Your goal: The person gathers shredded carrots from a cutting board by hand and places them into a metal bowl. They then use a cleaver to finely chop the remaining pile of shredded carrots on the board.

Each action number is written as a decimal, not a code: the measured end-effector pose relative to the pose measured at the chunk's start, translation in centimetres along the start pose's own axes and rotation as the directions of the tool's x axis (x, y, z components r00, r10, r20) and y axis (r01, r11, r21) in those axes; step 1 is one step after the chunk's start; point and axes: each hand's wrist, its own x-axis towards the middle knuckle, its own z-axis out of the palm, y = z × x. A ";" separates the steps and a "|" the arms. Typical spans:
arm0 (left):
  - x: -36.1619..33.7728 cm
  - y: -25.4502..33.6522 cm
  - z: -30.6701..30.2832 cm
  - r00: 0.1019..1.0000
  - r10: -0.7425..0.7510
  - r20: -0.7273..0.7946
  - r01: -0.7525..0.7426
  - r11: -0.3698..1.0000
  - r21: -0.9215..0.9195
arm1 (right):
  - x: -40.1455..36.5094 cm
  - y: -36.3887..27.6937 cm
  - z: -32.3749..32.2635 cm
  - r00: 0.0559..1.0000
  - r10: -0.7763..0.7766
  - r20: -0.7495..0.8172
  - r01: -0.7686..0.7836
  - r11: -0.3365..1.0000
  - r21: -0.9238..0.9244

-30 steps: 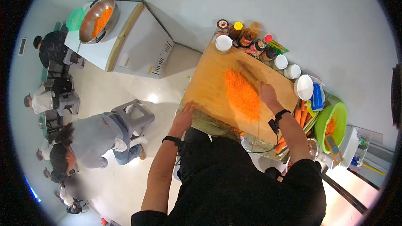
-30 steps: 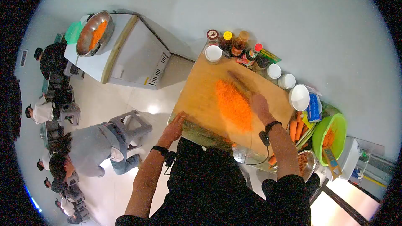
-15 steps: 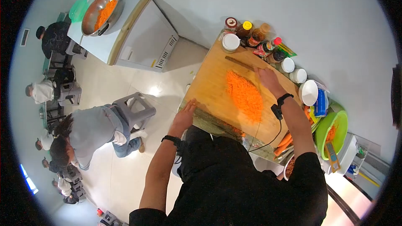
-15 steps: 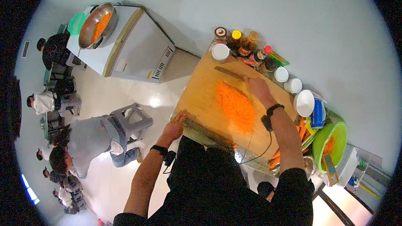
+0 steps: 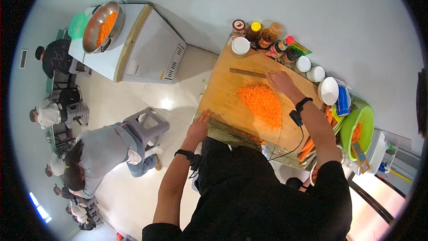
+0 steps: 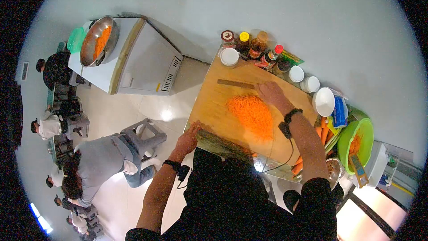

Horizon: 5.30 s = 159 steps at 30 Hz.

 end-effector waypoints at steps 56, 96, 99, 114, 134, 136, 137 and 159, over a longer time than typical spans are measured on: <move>7.4 -1.8 -2.3 0.913 0.231 0.336 -0.336 0.893 0.300 | -15.6 -19.0 2.3 0.459 0.884 -0.089 -0.683 0.415 0.601; 4.6 -0.2 1.4 0.986 0.094 0.135 -0.124 0.965 0.231 | -10.7 -17.6 3.9 0.841 0.514 0.171 -0.542 0.791 0.284; 5.0 -1.3 2.3 0.985 0.122 0.120 -0.136 0.984 0.113 | -11.3 -17.1 6.0 0.851 0.519 0.083 -0.513 0.787 0.342; 5.1 -0.7 1.4 0.973 0.155 0.170 -0.188 0.962 0.199 | -10.6 -15.9 4.8 0.796 0.560 0.229 -0.605 0.751 0.265; 5.5 0.2 1.5 0.983 0.109 0.147 -0.142 0.961 0.237 | -13.2 -15.4 6.3 0.806 0.576 0.135 -0.582 0.731 0.356; 6.4 2.2 1.1 0.983 0.047 0.179 -0.102 0.944 0.315 | -13.4 -15.6 6.0 0.796 0.582 0.167 -0.594 0.696 0.402; 7.1 3.3 0.7 0.980 -0.023 0.197 -0.056 0.920 0.388 | -13.2 -15.7 5.9 0.797 0.588 0.138 -0.592 0.716 0.370; 9.0 4.8 6.3 0.917 0.388 0.096 -0.391 0.825 0.409 | -15.1 -14.4 8.7 0.855 0.518 0.018 -0.501 0.817 0.287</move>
